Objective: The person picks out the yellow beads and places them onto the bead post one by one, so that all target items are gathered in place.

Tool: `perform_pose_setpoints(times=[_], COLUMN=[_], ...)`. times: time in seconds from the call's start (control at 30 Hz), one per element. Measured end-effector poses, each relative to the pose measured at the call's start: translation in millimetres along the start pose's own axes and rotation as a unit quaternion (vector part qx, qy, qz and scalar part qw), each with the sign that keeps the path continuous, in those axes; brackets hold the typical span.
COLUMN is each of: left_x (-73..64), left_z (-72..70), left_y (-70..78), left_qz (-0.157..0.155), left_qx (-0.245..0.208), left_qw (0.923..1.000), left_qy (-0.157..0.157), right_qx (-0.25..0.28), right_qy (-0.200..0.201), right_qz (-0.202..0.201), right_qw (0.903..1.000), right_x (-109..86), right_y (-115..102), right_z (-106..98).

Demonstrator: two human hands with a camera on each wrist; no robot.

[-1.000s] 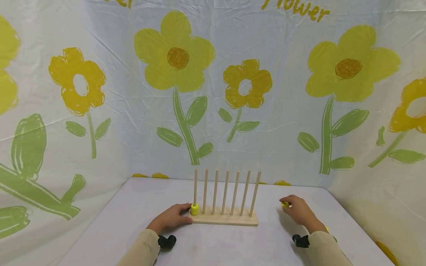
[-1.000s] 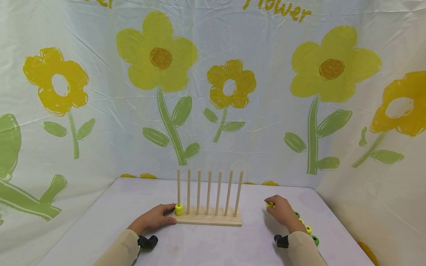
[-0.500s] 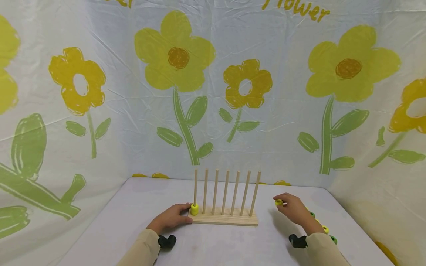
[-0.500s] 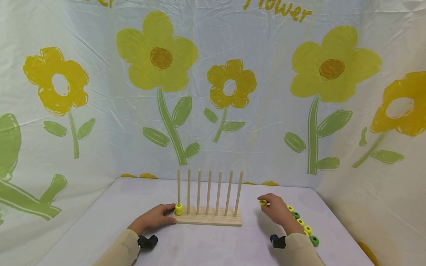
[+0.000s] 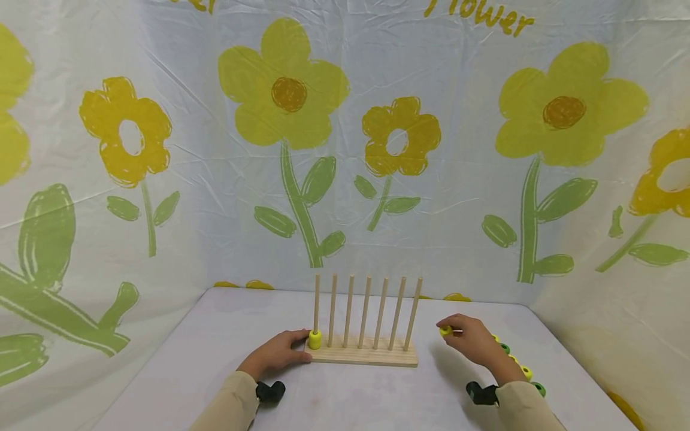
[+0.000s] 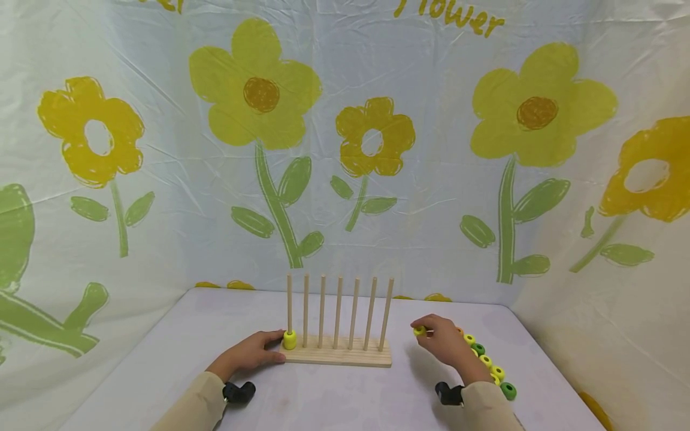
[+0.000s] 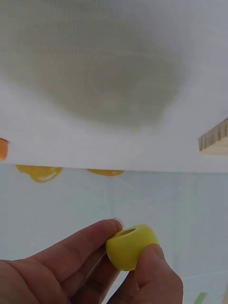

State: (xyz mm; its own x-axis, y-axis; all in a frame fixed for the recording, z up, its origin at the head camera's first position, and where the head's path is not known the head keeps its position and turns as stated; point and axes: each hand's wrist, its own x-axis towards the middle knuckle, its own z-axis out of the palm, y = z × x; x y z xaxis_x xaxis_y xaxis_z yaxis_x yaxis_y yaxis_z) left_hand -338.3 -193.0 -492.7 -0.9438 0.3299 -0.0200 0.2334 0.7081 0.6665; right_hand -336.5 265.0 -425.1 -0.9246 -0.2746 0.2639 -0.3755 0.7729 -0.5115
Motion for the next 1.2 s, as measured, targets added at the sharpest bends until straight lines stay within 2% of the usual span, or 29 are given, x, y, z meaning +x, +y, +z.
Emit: perform_pose_setpoints(times=[0.17,0.33,0.57,0.8,1.0,1.2], left_x=[-0.2,0.5,2.9,1.5,1.7,1.7], left_z=[0.3,1.3,1.5,-0.5,-0.4,0.0], left_y=[0.9,-0.4,-4.4,-1.0,-1.3,-0.4], left_qz=[-0.011,-0.009,-0.004,-0.004,-0.005,-0.007], left_qx=[-0.001,-0.001,0.004,-0.001,0.000,0.000], left_qw=[0.9999,1.0000,1.0000,1.0000,1.0000,1.0000], left_qy=[0.000,-0.001,-0.002,-0.001,-0.001,-0.001], right_qx=[0.018,0.039,0.075,0.129,0.128,0.131], right_qy=[-0.005,-0.017,-0.044,-0.067,-0.071,-0.077], right_qz=[-0.003,-0.003,-0.050,-0.068,-0.067,-0.085], right_qw=[0.9998,0.9991,0.9950,0.9870,0.9869,0.9847], right_x=[-2.4,-5.0,-7.6,-9.2,-9.5,-9.9], right_y=[-9.1,-18.6,-28.5,-40.8,-49.1,-55.7], right_z=[-1.2,-2.0,-5.9,-7.3,-3.8,-1.7])
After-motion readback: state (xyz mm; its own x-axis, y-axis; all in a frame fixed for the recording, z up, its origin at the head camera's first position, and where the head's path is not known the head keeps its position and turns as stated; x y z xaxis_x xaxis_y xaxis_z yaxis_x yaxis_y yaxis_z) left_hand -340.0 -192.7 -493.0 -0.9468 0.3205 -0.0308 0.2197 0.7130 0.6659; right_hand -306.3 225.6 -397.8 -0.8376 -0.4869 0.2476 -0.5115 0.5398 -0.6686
